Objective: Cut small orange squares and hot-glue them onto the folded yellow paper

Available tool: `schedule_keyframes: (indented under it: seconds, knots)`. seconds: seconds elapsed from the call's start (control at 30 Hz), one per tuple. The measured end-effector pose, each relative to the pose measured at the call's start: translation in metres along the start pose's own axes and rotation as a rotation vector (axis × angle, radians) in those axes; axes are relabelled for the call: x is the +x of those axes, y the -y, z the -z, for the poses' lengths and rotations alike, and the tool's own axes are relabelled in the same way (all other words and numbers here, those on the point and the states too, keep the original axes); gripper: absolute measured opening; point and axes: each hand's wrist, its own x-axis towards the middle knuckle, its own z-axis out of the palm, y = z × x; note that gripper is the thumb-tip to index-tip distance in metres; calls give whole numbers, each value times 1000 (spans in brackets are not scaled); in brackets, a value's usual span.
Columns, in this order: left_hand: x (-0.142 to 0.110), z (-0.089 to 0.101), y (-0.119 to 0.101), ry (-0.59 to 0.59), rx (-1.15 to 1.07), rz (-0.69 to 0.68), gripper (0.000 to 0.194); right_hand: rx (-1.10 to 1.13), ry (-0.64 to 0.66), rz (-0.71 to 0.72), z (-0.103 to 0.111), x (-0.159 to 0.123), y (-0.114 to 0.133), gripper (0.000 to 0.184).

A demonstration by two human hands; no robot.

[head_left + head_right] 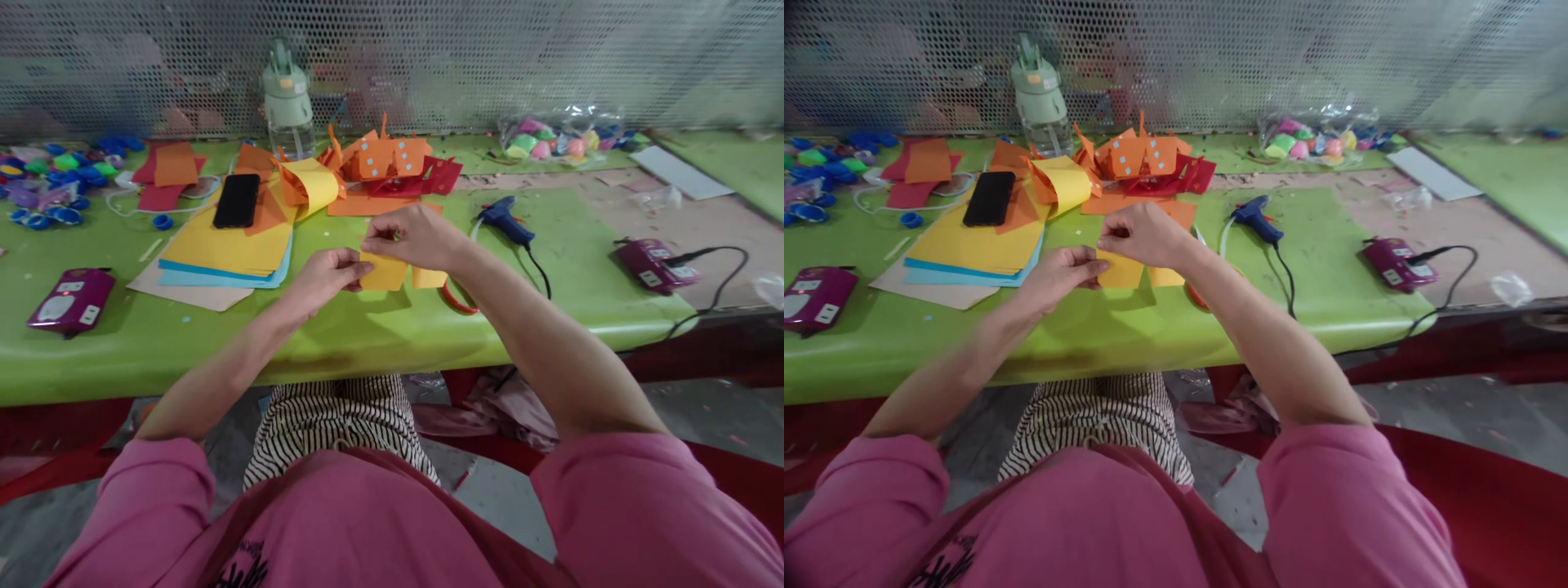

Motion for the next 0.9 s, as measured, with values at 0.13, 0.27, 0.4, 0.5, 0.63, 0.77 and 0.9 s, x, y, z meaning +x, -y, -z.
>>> schedule_keyframes:
  seconds: [0.13,0.27,0.4,0.5,0.63,0.77,0.9]
  knots:
    - [-4,1,2,-10,-19,43,30,38,-19,-42,0,0,-2,20]
    - [-8,5,1,-18,3,45,29,74,-43,-69,2,-2,-2,22]
    - [-10,8,-1,-19,-18,56,19,85,-57,-68,1,-1,0,22]
    - [-13,11,3,17,-60,90,13,81,8,-66,-2,5,3,20]
    - [-19,22,12,-60,-88,149,19,29,7,-58,-3,13,-1,28]
    - [-26,40,18,-162,-18,134,49,-7,-329,-78,0,-2,-26,27]
    - [-29,61,20,-133,360,50,59,-29,-272,-278,-13,-36,-54,26]
